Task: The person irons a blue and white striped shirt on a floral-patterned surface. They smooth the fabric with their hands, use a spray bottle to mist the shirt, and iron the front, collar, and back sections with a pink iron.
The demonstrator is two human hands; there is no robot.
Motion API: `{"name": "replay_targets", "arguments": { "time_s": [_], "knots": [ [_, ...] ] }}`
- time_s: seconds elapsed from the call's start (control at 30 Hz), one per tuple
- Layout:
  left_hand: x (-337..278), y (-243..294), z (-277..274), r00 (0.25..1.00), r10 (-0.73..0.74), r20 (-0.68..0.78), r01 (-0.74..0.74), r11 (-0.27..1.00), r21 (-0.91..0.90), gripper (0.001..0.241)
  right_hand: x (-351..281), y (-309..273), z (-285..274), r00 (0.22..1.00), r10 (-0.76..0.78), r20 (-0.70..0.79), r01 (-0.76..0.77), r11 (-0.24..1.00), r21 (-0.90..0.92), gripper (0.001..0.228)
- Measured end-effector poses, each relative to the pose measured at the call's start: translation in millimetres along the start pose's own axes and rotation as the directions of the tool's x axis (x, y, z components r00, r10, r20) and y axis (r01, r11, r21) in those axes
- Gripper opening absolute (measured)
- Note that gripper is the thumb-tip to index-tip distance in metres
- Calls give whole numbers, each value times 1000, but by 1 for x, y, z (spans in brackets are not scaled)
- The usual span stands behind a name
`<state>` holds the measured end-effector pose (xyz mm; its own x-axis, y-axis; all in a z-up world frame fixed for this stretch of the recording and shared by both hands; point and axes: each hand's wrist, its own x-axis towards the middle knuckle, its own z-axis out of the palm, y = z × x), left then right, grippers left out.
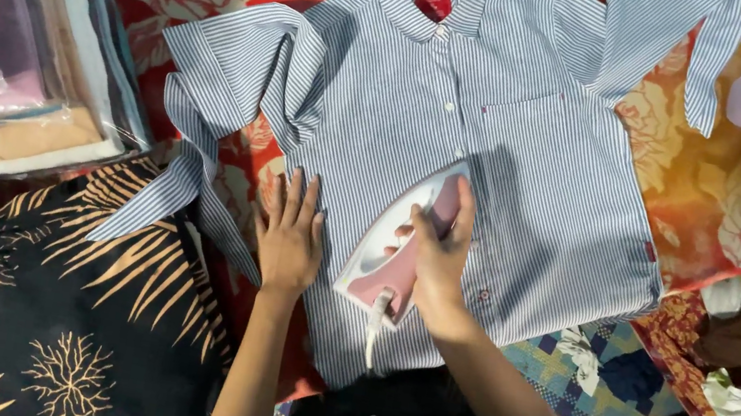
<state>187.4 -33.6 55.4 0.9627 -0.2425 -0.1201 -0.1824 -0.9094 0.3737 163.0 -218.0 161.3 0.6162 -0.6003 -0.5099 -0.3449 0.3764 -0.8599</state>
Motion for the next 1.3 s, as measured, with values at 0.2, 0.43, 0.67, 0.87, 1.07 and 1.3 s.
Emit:
{"name": "replay_targets", "arguments": {
  "time_s": [0.2, 0.43, 0.67, 0.87, 1.07, 1.3],
  "knots": [
    [0, -4, 6, 1000, 2, -26, -2, 1000, 27, 55, -14, 11, 6, 999, 16, 44, -16, 1000, 10, 72],
    [-3, -8, 10, 1000, -2, -21, 2, 1000, 15, 56, 1, 4, 8, 995, -79, 66, 77, 997, 28, 71],
    [1, -9, 16, 999, 4, -48, -3, 1000, 14, 55, -59, 18, -2, 1000, 10, -2, -10, 999, 34, 74],
    [-1, -8, 17, 998, 3, -68, 0, 999, 43, 55, -47, 22, -8, 995, -40, -96, 50, 993, 106, 70],
    [1, -8, 19, 996, 10, -91, -6, 999, 47, 55, -43, 37, -18, 998, -57, -38, 60, 994, 86, 72],
    [-3, -9, 21, 988, -14, -152, 10, 1000, -29, 56, -43, 30, -30, 909, 59, 412, 46, 969, -241, 81]
  ]
}}
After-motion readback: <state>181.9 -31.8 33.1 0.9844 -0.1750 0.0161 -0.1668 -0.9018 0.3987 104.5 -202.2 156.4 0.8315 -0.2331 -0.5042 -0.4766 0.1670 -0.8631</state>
